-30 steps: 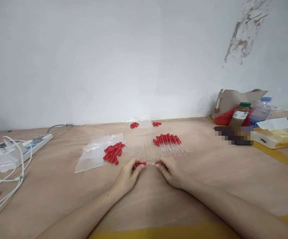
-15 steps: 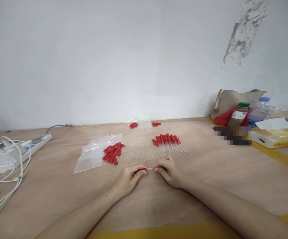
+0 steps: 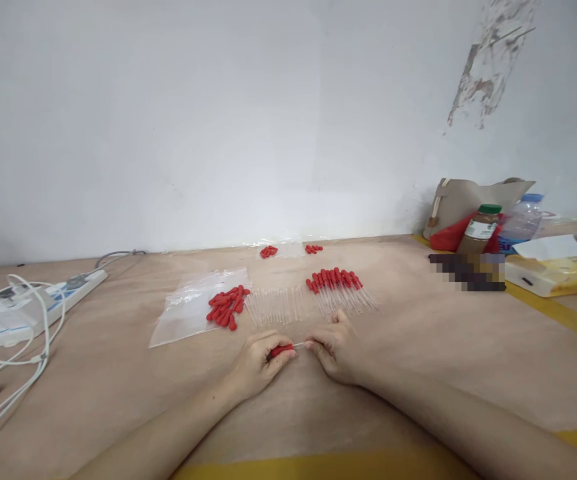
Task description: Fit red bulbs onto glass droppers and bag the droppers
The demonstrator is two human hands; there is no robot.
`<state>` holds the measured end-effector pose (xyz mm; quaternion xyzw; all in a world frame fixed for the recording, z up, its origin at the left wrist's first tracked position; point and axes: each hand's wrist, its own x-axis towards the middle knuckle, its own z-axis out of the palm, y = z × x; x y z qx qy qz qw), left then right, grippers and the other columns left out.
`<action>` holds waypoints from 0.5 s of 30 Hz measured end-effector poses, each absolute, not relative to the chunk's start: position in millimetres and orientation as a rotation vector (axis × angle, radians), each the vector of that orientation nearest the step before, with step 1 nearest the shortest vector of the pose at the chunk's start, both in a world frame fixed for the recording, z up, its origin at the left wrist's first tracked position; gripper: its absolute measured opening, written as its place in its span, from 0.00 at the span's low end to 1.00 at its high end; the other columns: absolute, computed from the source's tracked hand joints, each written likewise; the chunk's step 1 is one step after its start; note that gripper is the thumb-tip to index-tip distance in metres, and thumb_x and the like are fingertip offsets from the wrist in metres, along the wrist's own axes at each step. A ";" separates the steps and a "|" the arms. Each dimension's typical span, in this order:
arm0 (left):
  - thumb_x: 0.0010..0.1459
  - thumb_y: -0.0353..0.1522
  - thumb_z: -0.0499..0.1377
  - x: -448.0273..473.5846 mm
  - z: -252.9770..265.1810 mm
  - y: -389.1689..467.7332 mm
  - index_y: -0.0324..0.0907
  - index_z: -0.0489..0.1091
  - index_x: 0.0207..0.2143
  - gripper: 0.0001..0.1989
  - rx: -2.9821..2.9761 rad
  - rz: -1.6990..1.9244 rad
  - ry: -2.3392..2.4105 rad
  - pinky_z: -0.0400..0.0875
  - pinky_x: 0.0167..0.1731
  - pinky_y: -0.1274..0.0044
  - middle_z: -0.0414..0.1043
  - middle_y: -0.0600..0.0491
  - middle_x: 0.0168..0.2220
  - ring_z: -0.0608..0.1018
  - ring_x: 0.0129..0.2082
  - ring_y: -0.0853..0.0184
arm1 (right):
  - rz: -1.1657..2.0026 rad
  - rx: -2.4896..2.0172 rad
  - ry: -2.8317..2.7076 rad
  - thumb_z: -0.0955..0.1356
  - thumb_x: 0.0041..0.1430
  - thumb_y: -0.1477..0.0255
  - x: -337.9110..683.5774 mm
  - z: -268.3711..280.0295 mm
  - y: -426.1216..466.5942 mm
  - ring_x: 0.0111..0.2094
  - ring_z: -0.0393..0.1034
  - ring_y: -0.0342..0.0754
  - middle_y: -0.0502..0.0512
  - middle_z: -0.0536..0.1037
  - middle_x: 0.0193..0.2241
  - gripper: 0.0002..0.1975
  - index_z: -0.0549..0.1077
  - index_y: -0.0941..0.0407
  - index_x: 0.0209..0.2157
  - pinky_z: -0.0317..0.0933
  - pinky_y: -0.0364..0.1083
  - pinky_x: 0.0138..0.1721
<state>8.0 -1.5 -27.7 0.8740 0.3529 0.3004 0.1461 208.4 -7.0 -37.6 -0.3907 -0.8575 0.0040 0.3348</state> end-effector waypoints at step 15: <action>0.60 0.33 0.47 4.8 -20.8 9.6 0.40 0.69 0.35 0.12 2.576 0.795 0.904 0.64 0.33 0.77 0.69 0.50 0.31 0.70 0.31 0.68 | 0.059 -1.121 -2.315 0.56 0.61 0.70 198.9 -32.4 -8.7 0.24 0.62 0.42 0.51 0.73 0.23 0.15 0.68 0.56 0.26 0.50 0.45 0.35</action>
